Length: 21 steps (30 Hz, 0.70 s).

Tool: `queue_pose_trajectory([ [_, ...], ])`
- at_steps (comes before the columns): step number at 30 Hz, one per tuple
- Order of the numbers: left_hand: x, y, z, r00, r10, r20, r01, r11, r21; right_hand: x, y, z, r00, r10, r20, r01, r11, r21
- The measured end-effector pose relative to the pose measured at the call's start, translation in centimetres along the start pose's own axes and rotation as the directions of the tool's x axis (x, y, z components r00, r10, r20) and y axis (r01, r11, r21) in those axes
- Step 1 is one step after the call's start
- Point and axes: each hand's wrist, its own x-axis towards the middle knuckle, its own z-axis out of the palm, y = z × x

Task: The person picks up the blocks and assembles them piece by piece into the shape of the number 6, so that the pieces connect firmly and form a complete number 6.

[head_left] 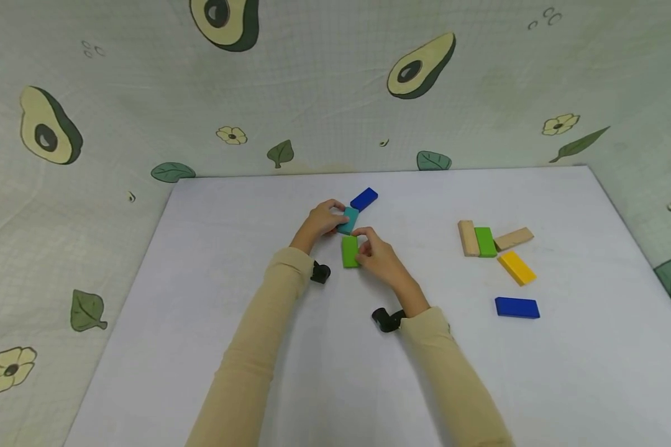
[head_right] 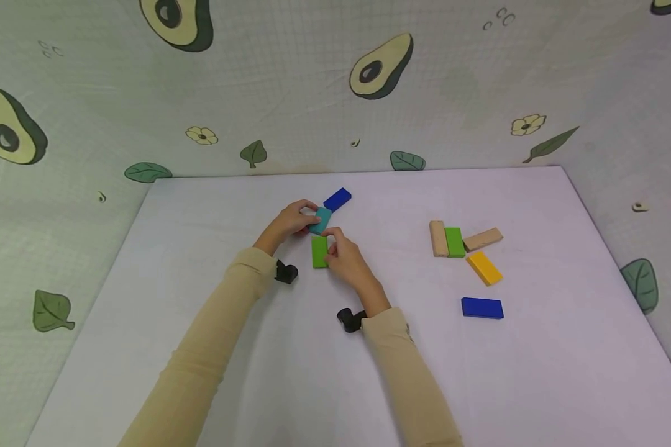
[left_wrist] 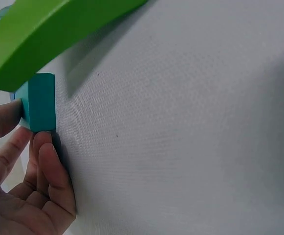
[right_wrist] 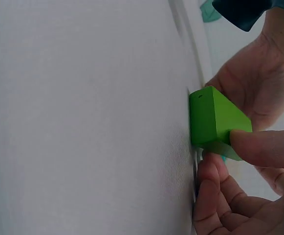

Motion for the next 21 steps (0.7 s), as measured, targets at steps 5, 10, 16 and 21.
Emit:
queue_pose_trajectory([
  [5,0.0,0.1,-0.1,1.0,-0.009,0.005,0.009,1.0,-0.003,0.7,0.1,0.1,1.0,-0.013,0.023,0.013,1.0,0.012],
  [10,-0.1,0.1,-0.1,1.0,0.005,0.012,-0.005,1.0,0.0,1.0,0.1,0.1,0.999,-0.023,0.023,0.022,0.999,0.035],
  [16,-0.4,0.0,-0.1,0.999,0.043,0.008,-0.043,0.999,-0.007,1.4,-0.5,0.3,0.994,0.109,0.016,-0.109,0.994,-0.016],
  [21,-0.5,-0.1,-0.2,0.999,0.045,0.011,-0.044,0.999,-0.007,1.3,-0.7,0.4,0.985,0.173,0.0,-0.173,0.984,-0.051],
])
